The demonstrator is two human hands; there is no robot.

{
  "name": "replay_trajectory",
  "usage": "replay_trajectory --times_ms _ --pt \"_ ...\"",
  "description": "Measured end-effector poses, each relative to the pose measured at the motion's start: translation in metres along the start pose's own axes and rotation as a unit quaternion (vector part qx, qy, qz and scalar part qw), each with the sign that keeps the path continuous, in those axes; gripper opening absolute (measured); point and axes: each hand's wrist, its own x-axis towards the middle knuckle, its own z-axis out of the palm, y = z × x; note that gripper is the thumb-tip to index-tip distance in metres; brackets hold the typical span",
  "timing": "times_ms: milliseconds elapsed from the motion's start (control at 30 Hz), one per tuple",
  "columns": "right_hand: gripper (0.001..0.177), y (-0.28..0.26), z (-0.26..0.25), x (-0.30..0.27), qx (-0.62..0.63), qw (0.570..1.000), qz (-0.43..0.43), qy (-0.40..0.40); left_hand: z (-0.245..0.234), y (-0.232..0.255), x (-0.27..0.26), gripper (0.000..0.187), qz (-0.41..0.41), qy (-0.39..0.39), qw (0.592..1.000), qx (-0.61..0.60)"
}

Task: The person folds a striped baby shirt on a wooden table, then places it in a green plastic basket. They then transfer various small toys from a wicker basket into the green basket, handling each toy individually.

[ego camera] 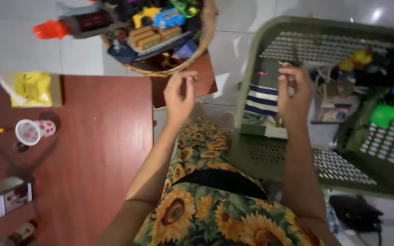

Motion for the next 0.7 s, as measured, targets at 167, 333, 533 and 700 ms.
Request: replay_trajectory --times_ms 167,333,533,700 --pt "0.014 -0.046 0.023 0.027 -0.063 0.992 -0.091 -0.054 -0.051 -0.063 0.018 0.014 0.010 0.022 0.988 0.154" --pt "0.014 -0.060 0.085 0.051 -0.026 0.981 -0.142 -0.129 -0.060 -0.110 0.009 0.018 -0.044 -0.065 0.956 0.283" --pt "0.016 -0.080 0.170 0.073 -0.071 0.927 -0.228 -0.288 -0.058 -0.110 0.010 0.034 -0.104 -0.115 0.965 0.210" --pt "0.045 -0.092 0.233 0.087 -0.175 0.866 -0.283 -0.374 -0.060 -0.107 0.012 0.038 -0.109 -0.121 0.970 0.179"
